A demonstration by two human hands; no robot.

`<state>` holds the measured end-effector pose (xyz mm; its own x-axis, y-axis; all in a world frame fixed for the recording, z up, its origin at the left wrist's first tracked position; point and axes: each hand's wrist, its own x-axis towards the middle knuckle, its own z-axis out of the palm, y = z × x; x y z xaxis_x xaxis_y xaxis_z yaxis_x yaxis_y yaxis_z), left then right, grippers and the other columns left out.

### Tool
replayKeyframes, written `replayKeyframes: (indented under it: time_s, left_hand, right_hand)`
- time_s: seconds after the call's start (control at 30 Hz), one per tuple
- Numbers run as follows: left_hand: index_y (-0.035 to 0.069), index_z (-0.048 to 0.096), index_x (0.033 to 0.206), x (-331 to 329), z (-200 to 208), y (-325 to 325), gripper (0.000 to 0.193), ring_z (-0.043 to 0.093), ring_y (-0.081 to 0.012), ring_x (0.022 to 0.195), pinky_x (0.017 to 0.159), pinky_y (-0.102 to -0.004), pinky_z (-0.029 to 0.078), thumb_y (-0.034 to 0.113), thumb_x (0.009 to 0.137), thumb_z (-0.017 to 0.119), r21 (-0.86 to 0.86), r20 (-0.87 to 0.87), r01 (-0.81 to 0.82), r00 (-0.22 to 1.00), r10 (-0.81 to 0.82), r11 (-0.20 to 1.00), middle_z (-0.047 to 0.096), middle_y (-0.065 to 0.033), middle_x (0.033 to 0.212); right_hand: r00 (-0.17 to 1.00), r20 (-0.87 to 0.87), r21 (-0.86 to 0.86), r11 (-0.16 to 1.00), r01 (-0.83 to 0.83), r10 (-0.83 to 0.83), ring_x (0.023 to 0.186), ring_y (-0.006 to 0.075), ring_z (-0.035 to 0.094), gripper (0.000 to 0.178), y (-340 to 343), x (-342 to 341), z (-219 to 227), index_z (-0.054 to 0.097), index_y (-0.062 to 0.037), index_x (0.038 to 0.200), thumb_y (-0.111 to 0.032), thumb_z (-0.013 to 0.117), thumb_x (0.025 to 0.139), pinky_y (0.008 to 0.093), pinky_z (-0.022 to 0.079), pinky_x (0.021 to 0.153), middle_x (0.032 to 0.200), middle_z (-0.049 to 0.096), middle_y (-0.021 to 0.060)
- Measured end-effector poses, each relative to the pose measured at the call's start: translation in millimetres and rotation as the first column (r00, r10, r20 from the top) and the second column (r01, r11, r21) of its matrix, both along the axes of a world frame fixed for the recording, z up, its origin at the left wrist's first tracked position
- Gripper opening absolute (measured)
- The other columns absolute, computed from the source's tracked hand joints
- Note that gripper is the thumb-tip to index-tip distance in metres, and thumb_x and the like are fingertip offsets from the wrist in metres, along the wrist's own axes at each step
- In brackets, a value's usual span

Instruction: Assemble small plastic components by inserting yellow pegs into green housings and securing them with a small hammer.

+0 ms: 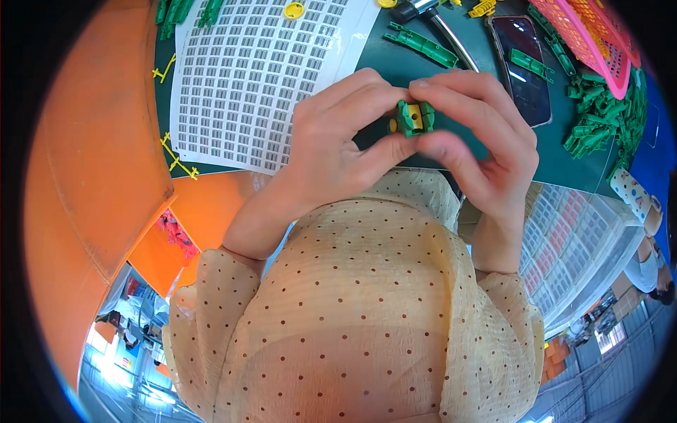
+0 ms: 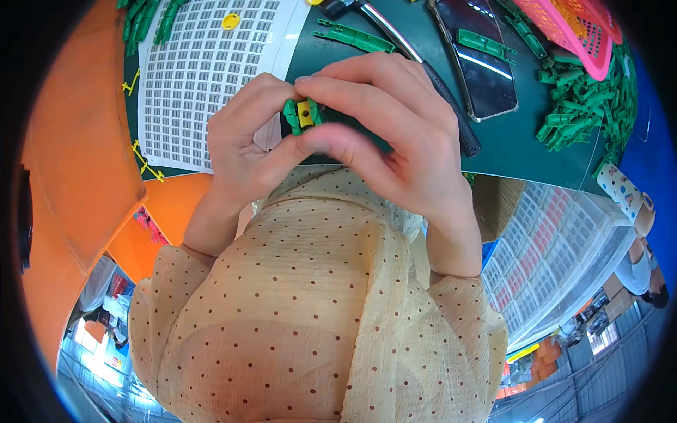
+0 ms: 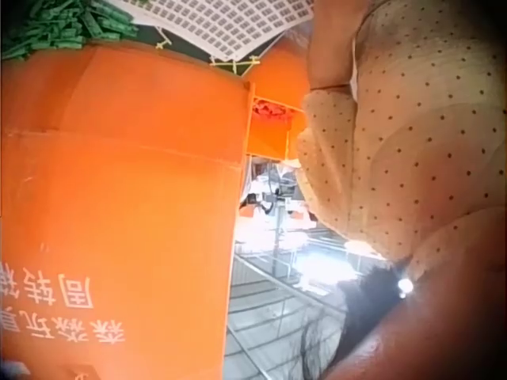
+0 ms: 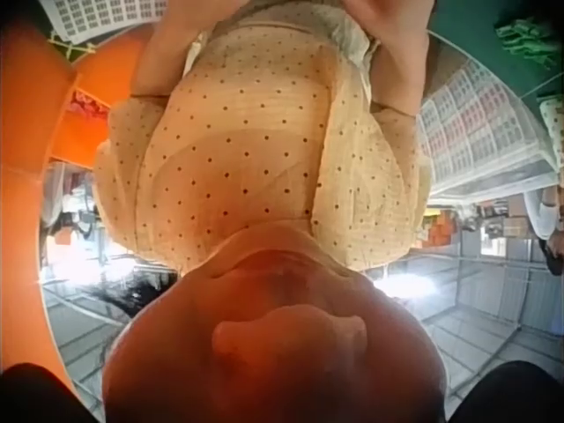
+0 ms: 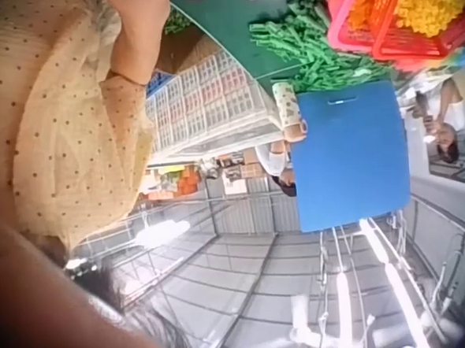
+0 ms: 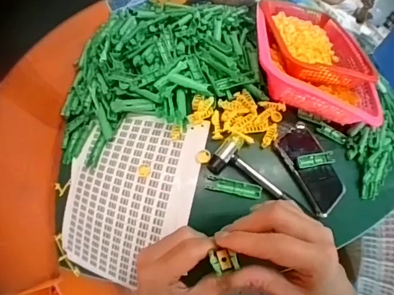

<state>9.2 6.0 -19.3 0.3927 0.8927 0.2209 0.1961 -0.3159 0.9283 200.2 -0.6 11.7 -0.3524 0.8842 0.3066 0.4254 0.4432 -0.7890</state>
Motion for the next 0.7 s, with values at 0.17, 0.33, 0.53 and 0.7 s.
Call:
replayKeyframes:
  time_s: [0.17, 0.33, 0.53, 0.7]
  left_hand:
    - [-0.005, 0.065, 0.096, -2.1, -0.9, 1.6, 0.033, 0.054, -0.0161, 0.070, 0.060, -0.0248, 0.042, 0.007, 0.069, 0.080, 0.049, -0.048, 0.021, 0.999, -0.019, 0.999, 0.060, -0.0087, 0.080]
    - [-0.004, 0.066, 0.096, -5.0, -3.7, 5.0, 0.033, 0.057, -0.0172, 0.066, 0.055, -0.0261, 0.044, 0.004, 0.067, 0.080, 0.221, -0.100, 0.042, 0.995, -0.020, 0.974, 0.062, -0.0095, 0.080]
    - [-0.002, 0.065, 0.094, -10.0, 7.4, 13.5, 0.036, 0.059, -0.0204, 0.068, 0.056, -0.0283, 0.046, 0.006, 0.062, 0.079, 0.243, -0.157, 0.137, 0.982, -0.101, 0.960, 0.062, -0.0104, 0.082]
    - [-0.001, 0.064, 0.093, -9.9, 7.8, 12.6, 0.035, 0.058, -0.0214, 0.068, 0.056, -0.0289, 0.046, 0.004, 0.060, 0.076, 0.216, -0.166, 0.190, 0.974, -0.156, 0.958, 0.062, -0.0104, 0.084]
  right_hand:
    - [0.992, -0.112, -0.144, 0.989, 0.034, -0.051, 0.090, 0.0231, 0.063, 0.027, -5.1, -2.9, 1.1, 0.068, 0.0027, 0.103, -0.008, 0.071, 0.078, 0.0299, 0.050, 0.079, 0.099, 0.066, 0.0148]
    - [0.973, -0.206, -0.109, 0.991, 0.080, -0.101, 0.083, 0.0180, 0.064, 0.025, -8.0, -8.3, -6.5, 0.069, 0.0004, 0.102, 0.000, 0.071, 0.076, 0.0256, 0.051, 0.073, 0.095, 0.065, 0.0112]
    - [0.960, -0.270, -0.183, 0.983, 0.030, -0.080, 0.096, 0.0257, 0.062, 0.028, -6.9, -3.2, 0.5, 0.069, 0.0009, 0.101, -0.006, 0.073, 0.074, 0.0375, 0.049, 0.089, 0.098, 0.067, 0.0141]
    - [0.993, -0.084, 0.012, 0.997, -0.081, 0.082, 0.089, 0.0259, 0.063, 0.025, -2.5, 1.1, 0.3, 0.067, -0.0001, 0.095, -0.007, 0.074, 0.072, 0.0427, 0.050, 0.088, 0.093, 0.066, 0.0128]
